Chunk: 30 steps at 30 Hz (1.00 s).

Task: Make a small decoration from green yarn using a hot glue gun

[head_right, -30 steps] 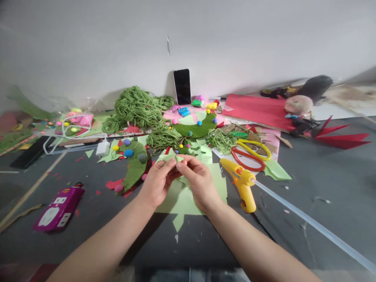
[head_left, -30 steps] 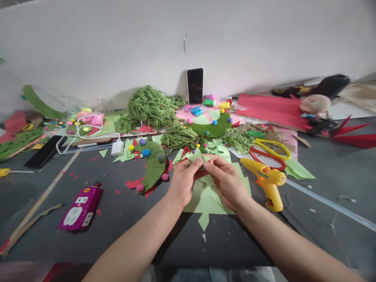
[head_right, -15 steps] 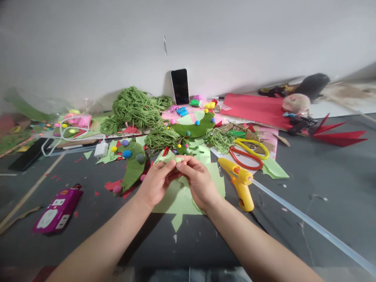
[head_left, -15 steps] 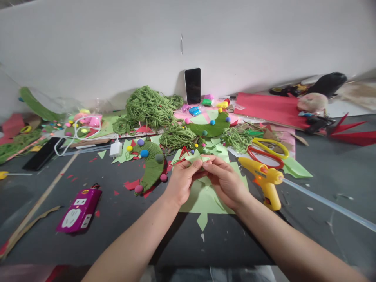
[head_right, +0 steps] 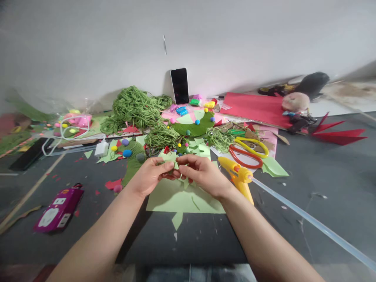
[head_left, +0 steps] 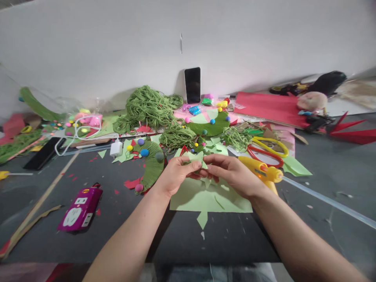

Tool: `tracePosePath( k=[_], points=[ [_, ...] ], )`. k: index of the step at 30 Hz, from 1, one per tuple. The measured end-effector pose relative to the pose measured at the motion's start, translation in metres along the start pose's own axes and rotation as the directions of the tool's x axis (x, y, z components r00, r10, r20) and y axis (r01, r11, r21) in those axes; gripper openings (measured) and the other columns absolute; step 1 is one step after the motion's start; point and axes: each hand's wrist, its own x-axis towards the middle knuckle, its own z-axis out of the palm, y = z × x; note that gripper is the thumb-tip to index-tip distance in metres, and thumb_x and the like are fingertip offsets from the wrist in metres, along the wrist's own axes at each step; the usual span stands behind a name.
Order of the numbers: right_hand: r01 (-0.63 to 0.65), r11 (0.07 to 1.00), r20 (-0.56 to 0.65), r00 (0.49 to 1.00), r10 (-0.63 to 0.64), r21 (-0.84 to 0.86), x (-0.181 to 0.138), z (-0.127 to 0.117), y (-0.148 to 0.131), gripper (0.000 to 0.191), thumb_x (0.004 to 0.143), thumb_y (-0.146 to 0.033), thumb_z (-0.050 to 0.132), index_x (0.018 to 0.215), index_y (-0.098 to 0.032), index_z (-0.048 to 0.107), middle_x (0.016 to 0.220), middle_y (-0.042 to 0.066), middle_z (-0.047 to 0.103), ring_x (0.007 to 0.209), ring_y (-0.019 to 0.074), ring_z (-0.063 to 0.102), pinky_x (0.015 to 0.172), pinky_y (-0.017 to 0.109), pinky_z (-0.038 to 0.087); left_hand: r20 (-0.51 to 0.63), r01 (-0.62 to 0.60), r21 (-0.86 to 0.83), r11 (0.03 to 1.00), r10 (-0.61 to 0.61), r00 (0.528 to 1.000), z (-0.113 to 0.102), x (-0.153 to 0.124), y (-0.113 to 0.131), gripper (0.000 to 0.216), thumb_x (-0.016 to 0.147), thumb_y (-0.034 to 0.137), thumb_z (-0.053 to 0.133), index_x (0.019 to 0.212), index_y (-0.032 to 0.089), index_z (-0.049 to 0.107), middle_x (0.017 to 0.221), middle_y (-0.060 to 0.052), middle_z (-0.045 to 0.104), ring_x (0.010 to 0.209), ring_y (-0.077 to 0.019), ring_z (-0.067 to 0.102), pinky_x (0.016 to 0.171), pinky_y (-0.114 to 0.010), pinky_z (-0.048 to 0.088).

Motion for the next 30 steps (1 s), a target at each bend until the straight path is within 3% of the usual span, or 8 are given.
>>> tracePosePath(
  k=[4,11,20,26,30],
  points=[
    [0.055,0.984,0.051,0.998,-0.047,-0.171,-0.001,-0.002,-0.006,0.018,0.081,-0.033,0.062,0.086,-0.016,0.066,0.072,0.0,0.064,0.061,0.0103,0.051,0.057,0.025,0.039,0.018,0.054,0.051,0.997,-0.055,0.998,-0.005,0.0,0.001,0.025,0.071,0.037,0.074,0.075,0.013,0.072,0.067,-0.006,0.073,0.062,-0.0143,0.067,0.062,-0.025,0.051],
    [0.126,0.929,-0.049,0.987,-0.153,-0.347,0.0,0.001,-0.002,0.012,0.08,-0.029,0.057,0.079,-0.017,0.061,0.074,0.0,0.057,0.063,0.0113,0.047,0.057,0.025,0.037,0.088,0.116,0.117,0.986,-0.126,0.988,-0.003,-0.001,0.002,0.025,0.069,0.037,0.076,0.077,0.013,0.072,0.064,-0.006,0.072,0.061,-0.0141,0.067,0.059,-0.023,0.052],
    [0.077,0.936,-0.07,0.992,-0.107,-0.343,0.001,0.003,0.002,0.008,0.078,-0.025,0.055,0.078,-0.018,0.059,0.059,-0.004,0.049,0.052,0.0086,0.042,0.05,0.023,0.032,0.112,0.102,0.215,0.971,-0.128,0.985,-0.005,0.0,0.001,0.026,0.07,0.038,0.075,0.077,0.013,0.073,0.065,-0.006,0.072,0.062,-0.0138,0.067,0.06,-0.022,0.052],
    [-0.066,0.992,0.028,0.997,0.07,-0.107,-0.001,0.001,-0.005,0.013,0.08,-0.031,0.058,0.078,-0.019,0.054,0.054,-0.005,0.051,0.046,0.0081,0.047,0.042,0.019,0.035,0.095,0.061,0.278,0.959,-0.091,0.991,-0.004,-0.001,0.003,0.026,0.071,0.037,0.074,0.082,0.013,0.072,0.068,-0.006,0.072,0.064,-0.0133,0.066,0.061,-0.021,0.051],
    [-0.099,0.99,0.04,0.994,0.104,-0.103,-0.002,-0.004,-0.005,0.015,0.081,-0.033,0.061,0.082,-0.019,0.056,0.052,-0.007,0.05,0.044,0.006,0.043,0.04,0.016,0.035,0.071,0.068,0.286,0.956,-0.092,0.993,-0.004,-0.001,0.003,0.025,0.073,0.037,0.073,0.081,0.013,0.072,0.066,-0.006,0.072,0.063,-0.0131,0.066,0.062,-0.022,0.051]
  ],
)
